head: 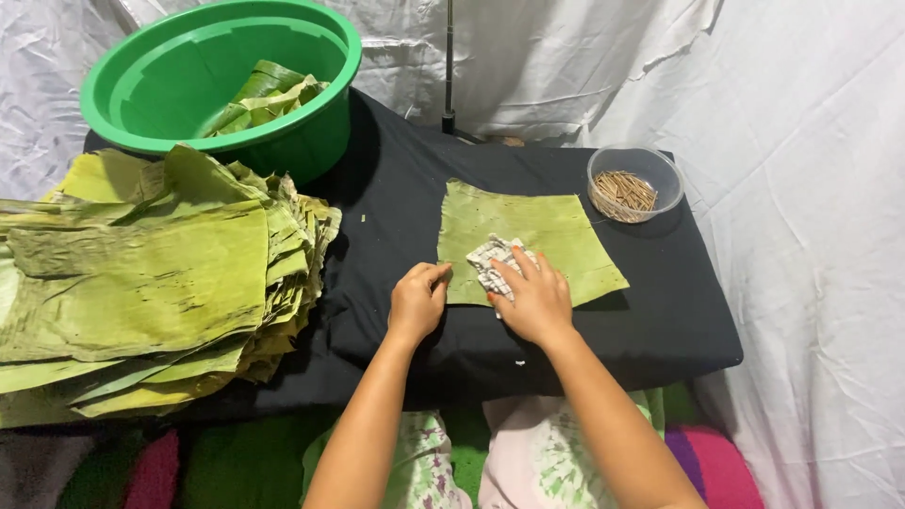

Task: A person is cleaning banana leaves by wiping each one with a white cloth and then stacking them neatly on a table.

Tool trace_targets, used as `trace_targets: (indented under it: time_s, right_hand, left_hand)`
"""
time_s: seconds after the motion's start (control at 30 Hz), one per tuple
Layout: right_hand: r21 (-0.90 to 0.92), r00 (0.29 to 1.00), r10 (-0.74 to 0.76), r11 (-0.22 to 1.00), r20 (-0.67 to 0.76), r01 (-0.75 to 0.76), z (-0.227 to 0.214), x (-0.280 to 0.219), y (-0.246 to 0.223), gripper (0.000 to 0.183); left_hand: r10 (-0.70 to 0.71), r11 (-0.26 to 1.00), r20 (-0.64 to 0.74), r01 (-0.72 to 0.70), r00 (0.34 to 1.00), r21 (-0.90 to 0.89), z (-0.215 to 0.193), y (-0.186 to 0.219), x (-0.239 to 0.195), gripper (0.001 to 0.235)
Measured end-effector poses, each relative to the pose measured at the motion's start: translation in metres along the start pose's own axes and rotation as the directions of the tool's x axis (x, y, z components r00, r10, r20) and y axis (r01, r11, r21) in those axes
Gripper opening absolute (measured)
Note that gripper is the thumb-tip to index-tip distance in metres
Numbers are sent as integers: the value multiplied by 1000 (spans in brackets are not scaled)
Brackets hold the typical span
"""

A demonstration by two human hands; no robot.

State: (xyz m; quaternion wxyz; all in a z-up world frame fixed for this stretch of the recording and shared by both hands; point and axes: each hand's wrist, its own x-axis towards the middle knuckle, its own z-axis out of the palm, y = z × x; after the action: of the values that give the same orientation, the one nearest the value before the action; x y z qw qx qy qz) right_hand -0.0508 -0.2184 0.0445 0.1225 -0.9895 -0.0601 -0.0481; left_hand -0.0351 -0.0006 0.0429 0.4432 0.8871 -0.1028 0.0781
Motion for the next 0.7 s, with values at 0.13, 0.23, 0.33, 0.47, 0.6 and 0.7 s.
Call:
trace_targets:
  time_s: [0.13,0.23,0.33,0.47,0.6,0.7]
  right_hand:
    - [-28,993,17,999,-114,-21,12,6,39,50]
    - [-114,989,101,987,-109,-113,16,6,73,53]
    - [-178,972,221,956,-84,-233,13,2,98,52]
    - [-110,941,335,934,-52,-339,13,1,110,51]
    - [-163,923,271,933,-273,-322,25,10,111,41]
    - [-255,840,-23,957,-541,-138,10,11,69,45]
  left_hand:
    - [2,1000,-16,-2,1000,9,4,-6,1,30]
    - [2,1000,-18,-2,1000,6,6,-8,2,31]
    - [-3,1000,-27,3,1000,5,7,-10,2,31]
    - [1,1000,-32,-1,999,7,6,-10,0,32]
    - [-16,999,20,16,1000,30,6,-15,3,36]
    - [-21,999,59,18,998,40,4,-9,3,39]
